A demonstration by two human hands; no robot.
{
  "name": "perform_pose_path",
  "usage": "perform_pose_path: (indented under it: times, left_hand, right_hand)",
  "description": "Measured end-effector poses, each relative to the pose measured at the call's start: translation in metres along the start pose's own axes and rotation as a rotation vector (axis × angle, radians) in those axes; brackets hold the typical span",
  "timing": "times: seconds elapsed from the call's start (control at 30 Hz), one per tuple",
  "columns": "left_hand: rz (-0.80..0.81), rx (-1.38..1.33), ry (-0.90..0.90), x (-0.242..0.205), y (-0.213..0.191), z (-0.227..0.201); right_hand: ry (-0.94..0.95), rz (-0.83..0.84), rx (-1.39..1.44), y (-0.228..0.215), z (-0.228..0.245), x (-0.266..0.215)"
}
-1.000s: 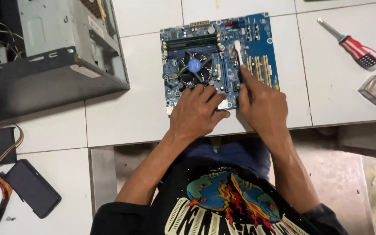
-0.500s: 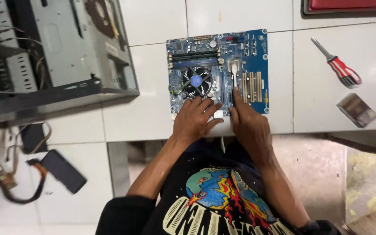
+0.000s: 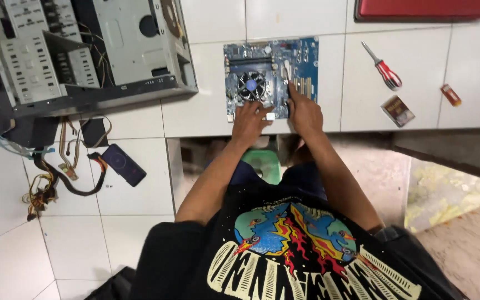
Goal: The person cleans a blue computer motherboard using a toothbrush. They scrub various components, including the CPU fan, RAM slots, and rear I/O ports, then flip the board to clean the back side before placing it back on the table.
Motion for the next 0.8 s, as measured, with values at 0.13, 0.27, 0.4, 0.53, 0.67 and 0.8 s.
perform_pose_path:
  times: [0.13, 0.27, 0.4, 0.53, 0.67, 0.8]
  left_hand:
    - [0.010, -0.040, -0.028, -0.004, 0.001, -0.006]
    - [0.048, -0.038, -0.052, -0.012, 0.000, -0.004]
    - [0.074, -0.076, -0.036, -0.022, 0.005, 0.002]
    - [0.061, -0.065, -0.042, -0.017, 0.013, 0.005]
    - [0.021, -0.077, -0.060, -0.014, 0.014, 0.007]
    - [0.039, -0.080, -0.043, -0.017, 0.013, 0.009]
  right_hand:
    - [0.097, 0.151, 0.053, -0.016, 0.015, -0.022]
    - [0.120, 0.126, 0.054, -0.003, 0.012, -0.007]
    - [0.152, 0.148, 0.060, 0.007, 0.031, -0.045]
    - [0.146, 0.129, 0.071, -0.004, 0.030, -0.024]
    - [0.124, 0.203, 0.023, -0.026, 0.033, -0.031]
    - [0.132, 0.239, -0.002, -0.031, 0.026, -0.020]
Point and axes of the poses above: each hand's wrist, its own x-axis towards the middle knuckle, its own y-axis out of the palm, z = x × y, the point moved 5 cm from there along x, towards the middle knuckle, and after that the axes turned 2 degrees about -y, right-handed, at the moved point
